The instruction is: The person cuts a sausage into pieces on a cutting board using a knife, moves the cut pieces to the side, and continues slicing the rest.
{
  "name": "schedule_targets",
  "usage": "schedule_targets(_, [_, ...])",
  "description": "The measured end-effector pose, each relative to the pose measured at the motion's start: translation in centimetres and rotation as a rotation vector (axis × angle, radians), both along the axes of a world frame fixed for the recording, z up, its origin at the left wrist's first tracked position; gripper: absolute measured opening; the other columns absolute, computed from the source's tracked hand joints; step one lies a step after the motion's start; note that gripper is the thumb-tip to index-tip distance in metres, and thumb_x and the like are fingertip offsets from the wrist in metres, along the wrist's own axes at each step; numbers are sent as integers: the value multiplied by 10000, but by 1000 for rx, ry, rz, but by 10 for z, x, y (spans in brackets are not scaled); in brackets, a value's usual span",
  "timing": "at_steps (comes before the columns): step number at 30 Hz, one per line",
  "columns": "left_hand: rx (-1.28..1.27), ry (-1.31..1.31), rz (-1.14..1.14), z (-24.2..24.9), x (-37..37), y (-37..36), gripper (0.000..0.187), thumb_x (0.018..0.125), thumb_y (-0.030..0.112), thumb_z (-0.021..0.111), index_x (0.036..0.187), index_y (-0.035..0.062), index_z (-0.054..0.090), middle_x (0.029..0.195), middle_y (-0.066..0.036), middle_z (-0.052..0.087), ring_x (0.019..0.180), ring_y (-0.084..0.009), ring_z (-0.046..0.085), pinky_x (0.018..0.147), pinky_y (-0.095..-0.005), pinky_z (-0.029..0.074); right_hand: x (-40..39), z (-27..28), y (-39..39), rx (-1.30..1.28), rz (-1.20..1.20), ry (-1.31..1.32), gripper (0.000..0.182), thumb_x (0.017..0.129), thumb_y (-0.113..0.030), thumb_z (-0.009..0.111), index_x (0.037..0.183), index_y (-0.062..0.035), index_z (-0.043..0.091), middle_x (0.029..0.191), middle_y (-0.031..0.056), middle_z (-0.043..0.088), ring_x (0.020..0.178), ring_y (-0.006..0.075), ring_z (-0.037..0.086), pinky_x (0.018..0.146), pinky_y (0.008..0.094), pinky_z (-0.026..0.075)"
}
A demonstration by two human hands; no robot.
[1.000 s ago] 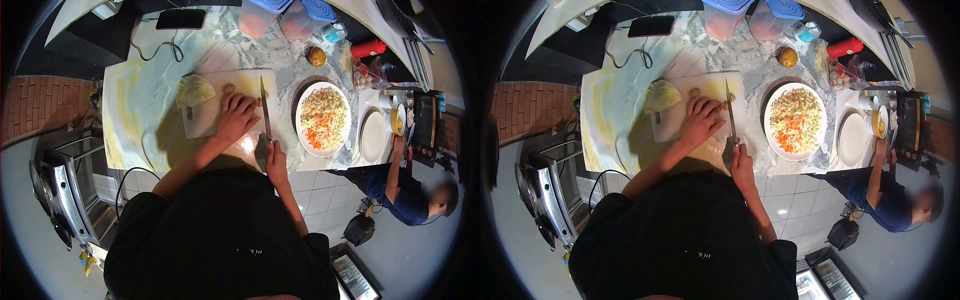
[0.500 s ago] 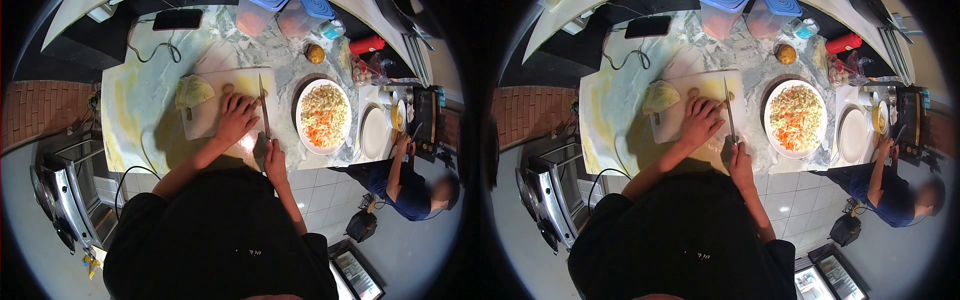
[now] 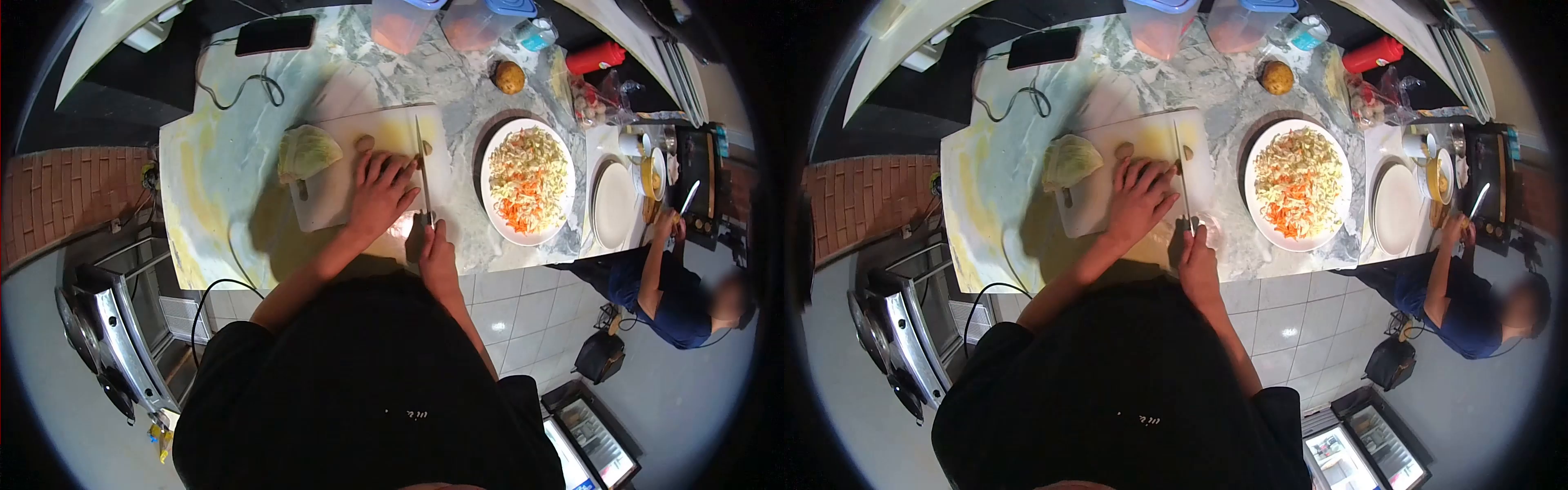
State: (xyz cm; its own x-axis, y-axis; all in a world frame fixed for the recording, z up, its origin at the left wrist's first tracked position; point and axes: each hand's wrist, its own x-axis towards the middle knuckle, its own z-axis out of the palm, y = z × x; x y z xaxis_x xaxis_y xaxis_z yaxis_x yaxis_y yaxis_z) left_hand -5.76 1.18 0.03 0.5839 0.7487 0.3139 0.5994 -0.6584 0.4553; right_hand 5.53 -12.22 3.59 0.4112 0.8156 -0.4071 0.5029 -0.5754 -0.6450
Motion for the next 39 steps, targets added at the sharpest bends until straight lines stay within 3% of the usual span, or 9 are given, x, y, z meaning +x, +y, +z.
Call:
schedule_targets(18, [-59, 9, 35, 7, 1, 4, 462, 892, 361, 658, 1293, 135, 614, 1303, -36, 558, 1249, -285, 464, 1153, -527, 248, 7, 12, 20, -125, 21, 26, 282, 1068, -324, 381, 1116, -46, 381, 776, 355, 623, 773, 574, 594, 618, 650, 436])
schedule_targets(21, [-55, 24, 44, 10, 0, 5, 477, 896, 366, 654, 1322, 158, 600, 1301, -33, 559, 1245, -282, 466, 1149, -529, 252, 12, 0, 16, -165, 34, 40, 370, 1071, -347, 374, 1221, -11, 419, 842, 345, 642, 794, 557, 614, 646, 606, 473])
schedule_targets(23, [-37, 46, 64, 11, 1, 5, 485, 900, 364, 651, 1348, 187, 590, 1292, -31, 561, 1242, -280, 467, 1144, -529, 261, 19, -21, 6, 236, 73, 25, 487, 1072, -372, 372, 1344, 27, 432, 933, 325, 656, 823, 534, 635, 691, 543, 505])
schedule_targets(24, [-35, 47, 68, 12, 0, 5, 485, 900, 364, 651, 1348, 187, 590, 1292, -31, 561, 1242, -280, 467, 1144, -529, 261, 23, -10, 11, 238, 77, 27, 487, 1072, -372, 372, 1344, 27, 432, 933, 325, 656, 823, 534, 635, 691, 543, 505])
schedule_targets(26, [-8, 66, 60, 11, 0, 5, 488, 903, 360, 649, 1363, 209, 583, 1283, -33, 561, 1239, -283, 467, 1140, -529, 267, 31, 19, 26, -312, -159, 521, 557, 1070, -394, 375, 1416, 40, 422, 1017, 304, 657, 855, 512, 649, 737, 486, 517])
schedule_targets(27, [-4, 66, 62, 10, 0, 6, 488, 903, 360, 649, 1363, 209, 583, 1283, -33, 561, 1239, -283, 467, 1140, -529, 267, 30, 12, 21, -309, -157, 522, 557, 1070, -394, 375, 1416, 40, 422, 1017, 304, 657, 855, 512, 649, 737, 486, 517])
schedule_targets(29, [23, 44, 61, 5, -2, 6, 479, 903, 351, 651, 1354, 202, 590, 1271, -38, 566, 1234, -285, 473, 1140, -527, 271, 24, -11, 9, -13, -12, 220, 507, 1068, -385, 377, 1345, 36, 433, 935, 327, 656, 823, 535, 635, 689, 548, 504])
schedule_targets(35, [-29, -31, 128, 6, 2, 9, 370, 855, 310, 710, 1172, 130, 648, 1223, -41, 582, 1204, -277, 492, 1134, -526, 274, 4, 12, 15, -100, 47, -50, 350, 1062, -335, 394, 1162, 1, 392, 779, 355, 628, 770, 571, 601, 616, 663, 423])
schedule_targets(39, [-2, -4, 127, 8, 13, 19, 378, 794, 281, 744, 1104, 95, 634, 1177, -63, 573, 1189, -283, 483, 1122, -554, 278, 18, -19, -1, -14, 93, -54, 453, 1072, -383, 363, 1316, -5, 418, 748, 302, 638, 689, 495, 645, 587, 568, 481])
